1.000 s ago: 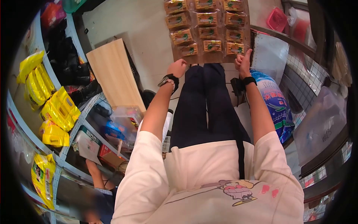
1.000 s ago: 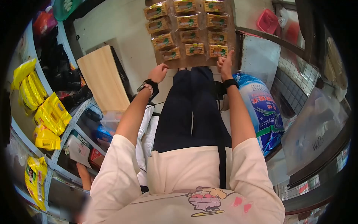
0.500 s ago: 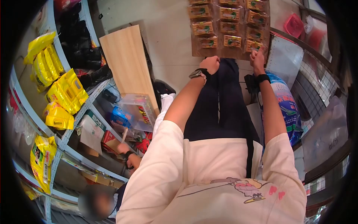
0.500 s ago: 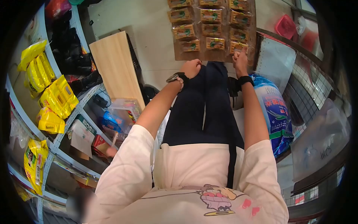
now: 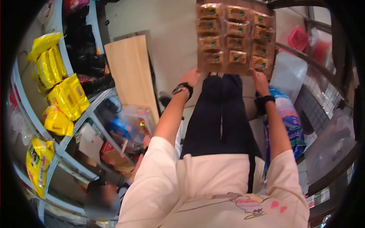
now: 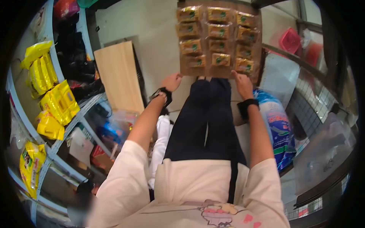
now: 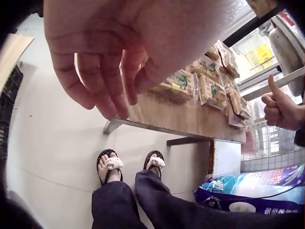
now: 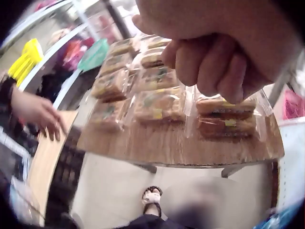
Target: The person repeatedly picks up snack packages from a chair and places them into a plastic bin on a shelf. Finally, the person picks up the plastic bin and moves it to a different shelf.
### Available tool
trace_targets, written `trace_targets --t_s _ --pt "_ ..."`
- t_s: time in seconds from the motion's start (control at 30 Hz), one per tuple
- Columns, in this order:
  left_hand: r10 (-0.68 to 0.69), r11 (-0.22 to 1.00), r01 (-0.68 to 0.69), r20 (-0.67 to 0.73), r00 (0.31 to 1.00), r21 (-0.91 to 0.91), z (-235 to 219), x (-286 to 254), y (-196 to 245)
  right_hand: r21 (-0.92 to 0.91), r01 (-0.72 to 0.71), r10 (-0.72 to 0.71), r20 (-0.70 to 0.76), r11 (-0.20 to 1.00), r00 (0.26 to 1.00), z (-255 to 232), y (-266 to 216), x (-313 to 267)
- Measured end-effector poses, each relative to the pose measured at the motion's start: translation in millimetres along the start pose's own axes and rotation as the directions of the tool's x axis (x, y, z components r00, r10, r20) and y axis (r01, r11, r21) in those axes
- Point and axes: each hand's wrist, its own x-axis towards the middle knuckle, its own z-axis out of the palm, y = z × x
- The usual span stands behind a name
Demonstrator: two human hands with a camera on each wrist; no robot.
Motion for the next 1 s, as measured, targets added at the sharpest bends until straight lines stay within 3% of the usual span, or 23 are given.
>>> trace_targets --t_s 0.03,0.07,0.17,0.2,0.3,0.37,0.4,0.47,0.53,0.6,0.63,0.7,0.73,0.8,0.87,0.9,1.0 --pt "-0.004 1.0 0.004 0.019 1.0 -0.03 -3 -3 7 -0.033 -0.017 0.021 0.145 0.999 0.989 -10 -15 -4" --pt "0.002 0.998 0.0 0.031 1.0 -0.065 -3 1 13 -0.03 -0.026 0.03 0.158 0.999 0.987 -12 -23 -6" --pt "0.055 0.992 -0.05 0.037 0.998 -0.12 12 9 22 -0.175 0.128 -0.079 0.263 0.976 0.961 -11 -28 -5" --pt "0.039 0.991 -0.032 0.055 0.998 -0.129 18 3 28 -0.232 0.123 -0.05 0.298 0.965 0.953 -10 -28 -1" --pt "0.065 0.994 -0.066 -0.01 0.998 -0.087 24 8 48 -0.165 0.115 -0.078 0.214 0.98 0.974 1 -19 19" --pt "0.042 0.997 -0.04 0.028 0.999 -0.063 25 13 58 0.134 -0.005 0.009 -0.031 0.991 0.999 13 5 32" --pt "0.041 0.995 -0.037 0.041 0.998 -0.094 38 13 57 0.119 -0.022 0.025 -0.021 0.993 0.999 8 2 30" --pt "0.086 0.994 -0.079 0.083 0.993 -0.082 36 9 66 0.53 -0.288 0.26 0.127 0.798 0.957 -4 -22 26" --pt "0.078 0.996 -0.072 0.099 0.992 -0.061 35 6 68 0.55 -0.303 0.291 0.111 0.778 0.95 -2 -22 31" --pt "0.21 0.972 -0.213 0.045 0.977 0.095 33 2 64 0.661 -0.38 0.329 0.206 0.648 0.921 -2 -22 32" --pt "0.207 0.973 -0.212 0.06 0.976 0.093 32 2 60 0.659 -0.331 0.283 0.183 0.675 0.941 -2 -21 31" --pt "0.333 0.854 -0.354 0.123 0.935 0.381 29 4 47 0.686 -0.367 0.292 0.23 0.629 0.928 -3 -20 29" --pt "0.363 0.835 -0.375 0.11 0.925 0.402 27 3 42 0.714 -0.386 0.283 0.266 0.584 0.921 -1 -15 29" --pt "0.352 0.792 -0.382 0.156 0.923 0.477 19 4 36 0.748 -0.395 0.269 0.292 0.534 0.918 1 -9 31" --pt "0.338 0.77 -0.383 0.183 0.923 0.511 8 5 34 0.734 -0.448 0.362 0.289 0.511 0.886 4 -9 34" --pt "0.315 0.756 -0.384 0.22 0.923 0.53 7 5 30 0.729 -0.442 0.325 0.308 0.524 0.894 4 -7 34" --pt "0.305 0.811 -0.35 0.172 0.937 0.469 7 10 23 0.734 -0.412 0.314 0.278 0.54 0.908 9 -3 34"
